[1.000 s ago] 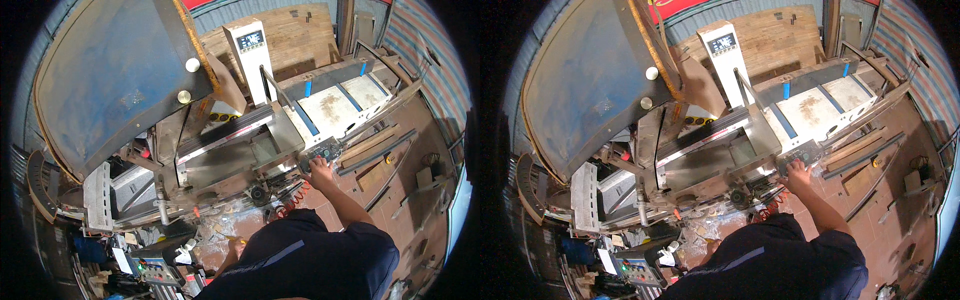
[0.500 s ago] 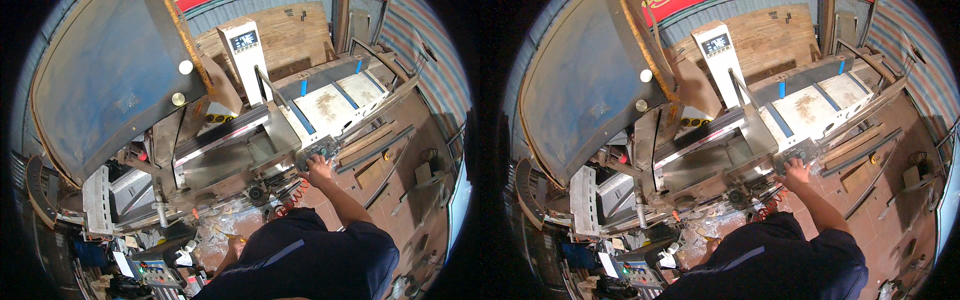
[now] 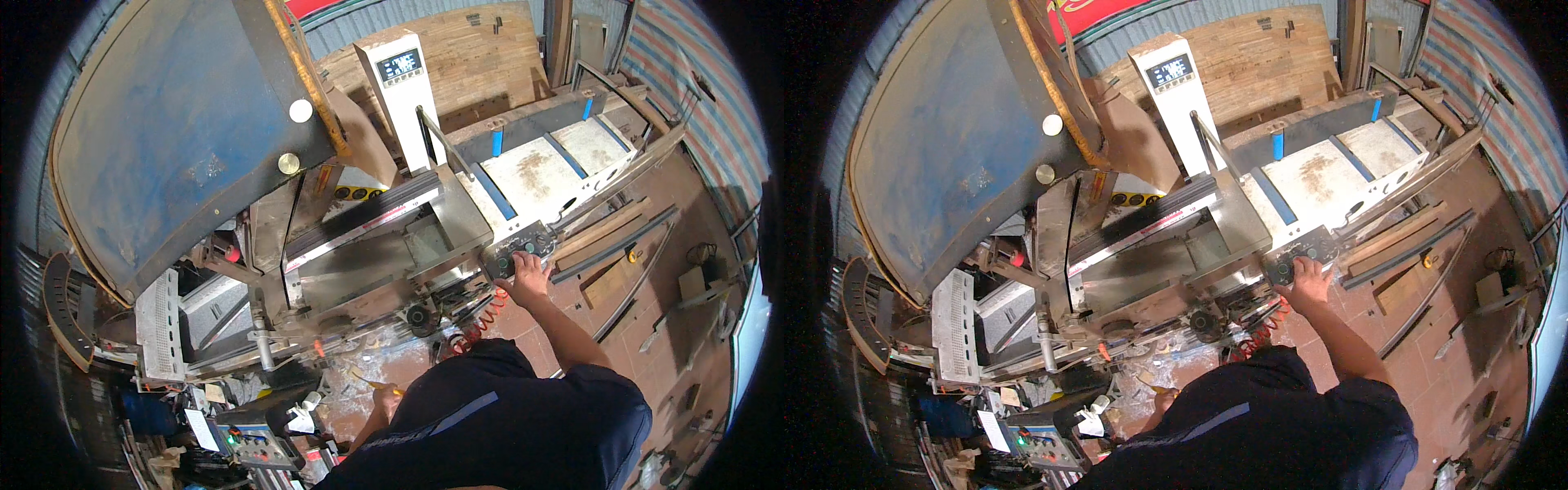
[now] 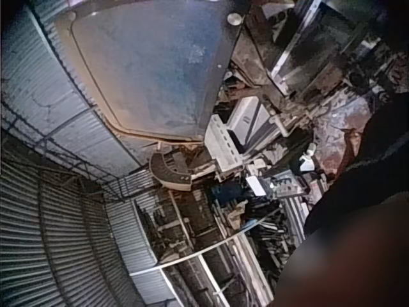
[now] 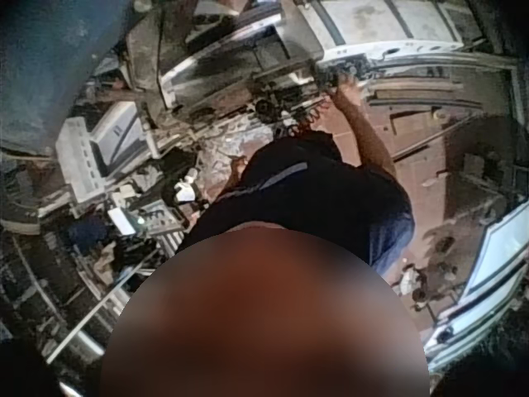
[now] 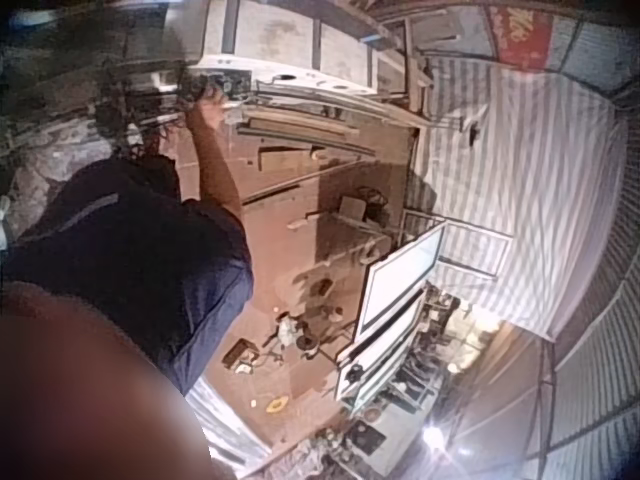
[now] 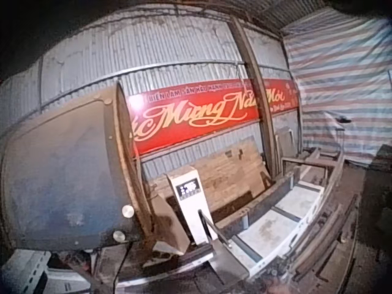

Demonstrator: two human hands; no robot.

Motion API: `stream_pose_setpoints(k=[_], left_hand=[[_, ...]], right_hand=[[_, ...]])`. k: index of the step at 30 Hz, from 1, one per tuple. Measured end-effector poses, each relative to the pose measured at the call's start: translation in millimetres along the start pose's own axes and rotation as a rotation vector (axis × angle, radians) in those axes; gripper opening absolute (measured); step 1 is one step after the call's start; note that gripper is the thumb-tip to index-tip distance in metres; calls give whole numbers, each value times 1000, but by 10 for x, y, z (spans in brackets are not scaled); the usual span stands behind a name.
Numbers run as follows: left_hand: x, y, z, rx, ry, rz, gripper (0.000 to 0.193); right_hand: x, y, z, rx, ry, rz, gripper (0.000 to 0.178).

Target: The person handles long aluminum profiles, measures and marks them, operates a cutting machine, and assembles the cut pieces into window frames. The person uses a marker and a cutting machine to prepare the profiles and then fits them together with glass panes.

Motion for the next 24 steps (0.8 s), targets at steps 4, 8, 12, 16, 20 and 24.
stream_pose_setpoints(k=[4,8,12,16,20,24], left_hand=[[134,60,44,-184,48,318,14],[142,81,25,-200,206,374,12],[125,45,28,-141,175,309,13],[105,12,29,-93,-28,253,12],[-48,-18,19,-66,-151,26,10],[-164,-13,-21,-50,-99,-105,12]], right_hand=[[-109,-68,-20,81,25,-61,87],[-135,-126,-22,133,31,-33,85],[-96,-145,45,134,100,-15,82],[-70,-185,156,160,128,-31,78],[-73,-209,204,159,84,-26,75],[-113,-184,130,131,67,-20,74]])
Point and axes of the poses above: each hand's wrist, its own y-axis away from the middle knuckle, its own z-axis out of the back of the hand, x = y × z, the point moved 6 cm from there along -y, towards the middle knuckle
